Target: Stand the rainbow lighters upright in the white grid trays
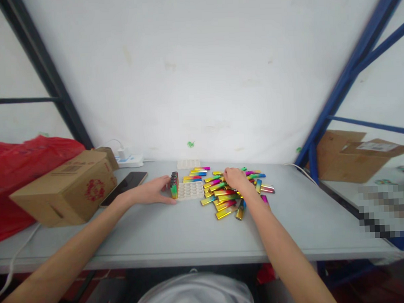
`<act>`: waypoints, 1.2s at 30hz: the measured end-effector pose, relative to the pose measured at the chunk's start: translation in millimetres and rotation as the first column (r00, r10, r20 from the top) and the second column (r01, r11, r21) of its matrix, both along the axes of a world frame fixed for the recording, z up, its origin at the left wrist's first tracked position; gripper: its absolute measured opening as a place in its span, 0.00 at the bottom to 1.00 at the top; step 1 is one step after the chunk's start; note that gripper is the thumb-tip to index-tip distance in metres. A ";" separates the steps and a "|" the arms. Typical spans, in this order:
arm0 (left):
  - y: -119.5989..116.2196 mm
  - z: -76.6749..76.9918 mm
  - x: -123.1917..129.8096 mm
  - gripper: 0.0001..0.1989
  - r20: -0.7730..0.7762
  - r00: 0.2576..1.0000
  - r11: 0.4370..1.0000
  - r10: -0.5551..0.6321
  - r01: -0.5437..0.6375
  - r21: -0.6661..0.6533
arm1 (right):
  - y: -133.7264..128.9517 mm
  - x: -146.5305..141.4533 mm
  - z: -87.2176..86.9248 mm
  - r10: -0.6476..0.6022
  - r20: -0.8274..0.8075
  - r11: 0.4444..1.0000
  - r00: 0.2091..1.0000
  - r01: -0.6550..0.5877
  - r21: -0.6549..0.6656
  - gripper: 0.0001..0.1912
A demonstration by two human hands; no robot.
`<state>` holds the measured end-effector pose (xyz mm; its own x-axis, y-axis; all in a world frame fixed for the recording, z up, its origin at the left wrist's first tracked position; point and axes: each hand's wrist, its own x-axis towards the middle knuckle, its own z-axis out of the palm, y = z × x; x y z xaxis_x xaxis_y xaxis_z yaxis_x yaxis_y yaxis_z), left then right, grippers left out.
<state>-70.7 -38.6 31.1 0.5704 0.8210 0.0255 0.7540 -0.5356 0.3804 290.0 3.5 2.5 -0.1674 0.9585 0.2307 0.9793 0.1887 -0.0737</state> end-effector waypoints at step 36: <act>0.1 0.5 0.5 0.35 -0.034 0.999 1.000 0.016 -0.015 0.011 | -14.7 -35.4 22.4 -0.211 -0.944 0.843 -0.255 -0.536 -0.044 0.19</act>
<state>-70.2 -38.5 31.6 0.5584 0.8294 0.0150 0.7745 -0.5278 0.3486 254.5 -11.3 24.9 -0.2851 0.9577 0.0404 -0.4099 -0.0838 -0.9083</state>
